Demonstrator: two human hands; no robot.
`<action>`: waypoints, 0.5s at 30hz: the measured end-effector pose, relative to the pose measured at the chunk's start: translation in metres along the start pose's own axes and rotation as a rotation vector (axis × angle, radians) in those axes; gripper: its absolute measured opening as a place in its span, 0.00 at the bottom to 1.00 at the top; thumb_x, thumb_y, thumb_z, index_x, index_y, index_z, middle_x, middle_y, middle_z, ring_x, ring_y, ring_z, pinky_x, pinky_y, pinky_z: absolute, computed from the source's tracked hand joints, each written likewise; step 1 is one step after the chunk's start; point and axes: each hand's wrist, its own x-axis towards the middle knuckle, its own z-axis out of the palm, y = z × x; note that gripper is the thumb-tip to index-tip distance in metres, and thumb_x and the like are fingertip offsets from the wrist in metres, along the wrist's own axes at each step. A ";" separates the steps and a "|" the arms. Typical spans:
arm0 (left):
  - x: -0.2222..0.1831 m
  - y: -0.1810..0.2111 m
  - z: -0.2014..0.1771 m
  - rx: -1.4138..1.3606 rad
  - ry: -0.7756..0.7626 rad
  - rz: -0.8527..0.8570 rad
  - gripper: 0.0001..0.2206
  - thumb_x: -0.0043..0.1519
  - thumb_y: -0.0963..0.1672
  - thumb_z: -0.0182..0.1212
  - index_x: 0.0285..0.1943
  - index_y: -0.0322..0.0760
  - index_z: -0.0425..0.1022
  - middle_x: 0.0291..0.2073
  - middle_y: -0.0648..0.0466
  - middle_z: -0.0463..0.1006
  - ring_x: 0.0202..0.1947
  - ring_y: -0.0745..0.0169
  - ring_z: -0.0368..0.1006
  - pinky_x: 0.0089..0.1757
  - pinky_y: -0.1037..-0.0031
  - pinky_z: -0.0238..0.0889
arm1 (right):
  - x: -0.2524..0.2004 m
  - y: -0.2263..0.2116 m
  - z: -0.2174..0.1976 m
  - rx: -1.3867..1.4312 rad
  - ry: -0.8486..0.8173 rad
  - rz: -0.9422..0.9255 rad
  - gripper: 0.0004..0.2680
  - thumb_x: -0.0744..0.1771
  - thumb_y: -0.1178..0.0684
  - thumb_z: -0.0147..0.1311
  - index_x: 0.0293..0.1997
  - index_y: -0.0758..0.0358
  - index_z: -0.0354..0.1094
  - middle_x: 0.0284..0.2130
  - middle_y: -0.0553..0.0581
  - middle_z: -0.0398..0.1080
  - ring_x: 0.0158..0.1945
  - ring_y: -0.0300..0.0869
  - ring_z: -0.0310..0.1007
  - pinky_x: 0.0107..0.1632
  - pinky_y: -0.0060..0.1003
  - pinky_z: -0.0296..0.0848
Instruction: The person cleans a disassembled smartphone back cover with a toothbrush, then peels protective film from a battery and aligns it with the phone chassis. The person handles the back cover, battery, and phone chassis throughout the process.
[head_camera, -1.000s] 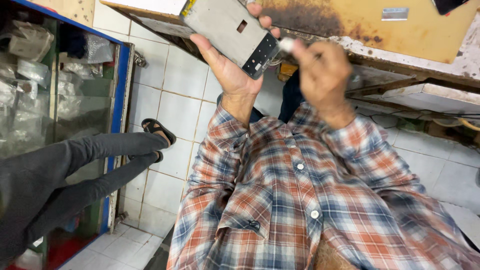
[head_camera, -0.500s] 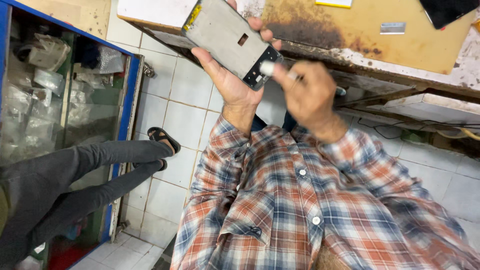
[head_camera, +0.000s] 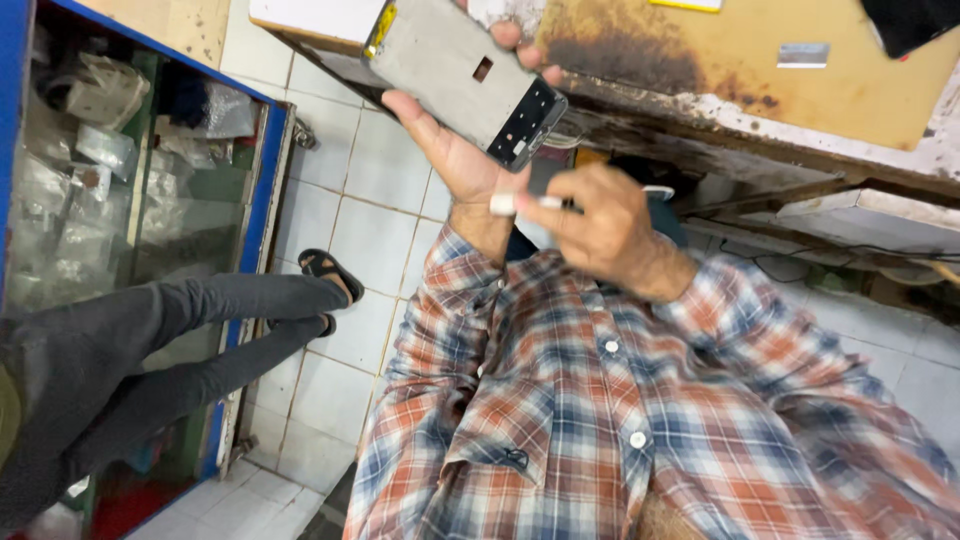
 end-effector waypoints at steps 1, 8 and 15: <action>0.007 0.000 0.001 0.002 -0.040 0.021 0.40 0.69 0.68 0.37 0.75 0.41 0.55 0.52 0.44 0.75 0.51 0.51 0.73 0.54 0.56 0.69 | 0.000 0.002 -0.001 0.079 0.077 0.079 0.12 0.65 0.64 0.58 0.54 0.59 0.76 0.37 0.57 0.70 0.36 0.46 0.70 0.36 0.40 0.70; -0.010 -0.013 0.023 0.327 -0.001 0.152 0.39 0.71 0.67 0.39 0.79 0.40 0.51 0.61 0.39 0.72 0.60 0.46 0.68 0.62 0.57 0.62 | -0.023 0.005 0.031 1.187 0.329 0.932 0.08 0.70 0.60 0.60 0.53 0.72 0.70 0.31 0.51 0.69 0.26 0.30 0.61 0.27 0.25 0.59; -0.042 0.019 0.019 0.057 -0.038 -0.274 0.52 0.58 0.71 0.39 0.82 0.37 0.52 0.73 0.42 0.63 0.73 0.45 0.59 0.67 0.53 0.59 | -0.012 0.025 -0.037 1.093 0.486 0.815 0.07 0.72 0.58 0.60 0.52 0.72 0.71 0.32 0.51 0.71 0.29 0.32 0.65 0.38 0.31 0.71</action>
